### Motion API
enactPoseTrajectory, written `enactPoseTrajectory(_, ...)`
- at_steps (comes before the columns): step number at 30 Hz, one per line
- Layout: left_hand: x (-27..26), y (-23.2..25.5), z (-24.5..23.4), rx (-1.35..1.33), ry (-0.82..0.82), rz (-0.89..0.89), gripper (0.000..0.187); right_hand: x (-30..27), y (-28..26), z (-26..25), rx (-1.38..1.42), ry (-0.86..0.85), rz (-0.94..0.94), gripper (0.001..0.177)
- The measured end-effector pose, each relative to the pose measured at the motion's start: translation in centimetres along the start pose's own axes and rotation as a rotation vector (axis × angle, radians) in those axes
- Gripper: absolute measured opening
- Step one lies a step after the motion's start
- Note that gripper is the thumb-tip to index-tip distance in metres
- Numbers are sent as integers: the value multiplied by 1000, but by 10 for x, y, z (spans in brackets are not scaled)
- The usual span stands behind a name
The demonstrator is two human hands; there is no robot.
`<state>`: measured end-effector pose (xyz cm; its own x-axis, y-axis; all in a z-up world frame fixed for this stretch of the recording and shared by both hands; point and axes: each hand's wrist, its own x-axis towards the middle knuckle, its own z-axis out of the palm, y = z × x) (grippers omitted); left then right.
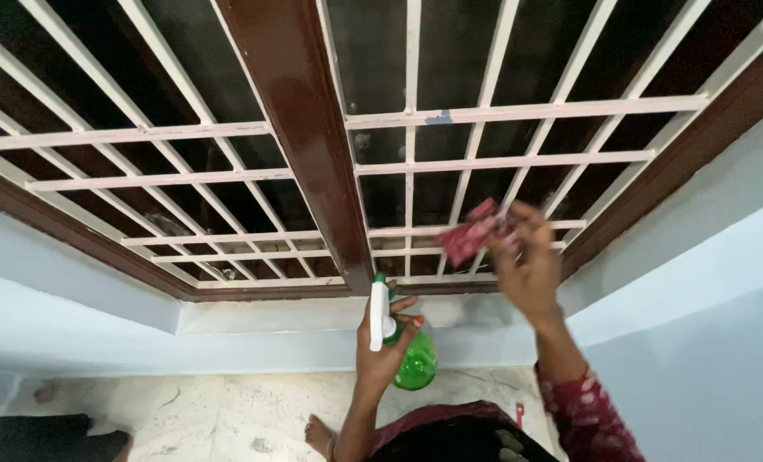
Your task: The person sprays a cleaning solution onto a window grille and wipes the bars with a cloth. The person repeatedly sprays and wipes different sections of the grille to clean it.
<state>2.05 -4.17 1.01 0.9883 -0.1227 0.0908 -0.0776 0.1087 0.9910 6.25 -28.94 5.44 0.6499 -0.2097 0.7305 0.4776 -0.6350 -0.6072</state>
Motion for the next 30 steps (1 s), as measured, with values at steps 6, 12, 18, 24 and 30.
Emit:
enactPoseTrajectory(6, -11, 1, -2, 30, 21, -61, 61, 158, -12, -28, -129, 578, -581, 32)
enactPoseTrajectory(12, -23, 3, -7, 124, 102, -112, 65, 175, -18, 92, -266, 543, -648, 16)
enactPoseTrajectory(18, -30, 13, -7, 190, 115, -87, 66, 158, -82, 172, 9, 294, -753, 13)
enactPoseTrajectory(24, -29, 12, -8, 156, 100, -115, 65, 109, -81, 171, -170, 120, -804, 7)
enactPoseTrajectory(30, -24, 2, -4, 215, 53, -77, 67, 87, 32, 69, -453, 260, -547, 24)
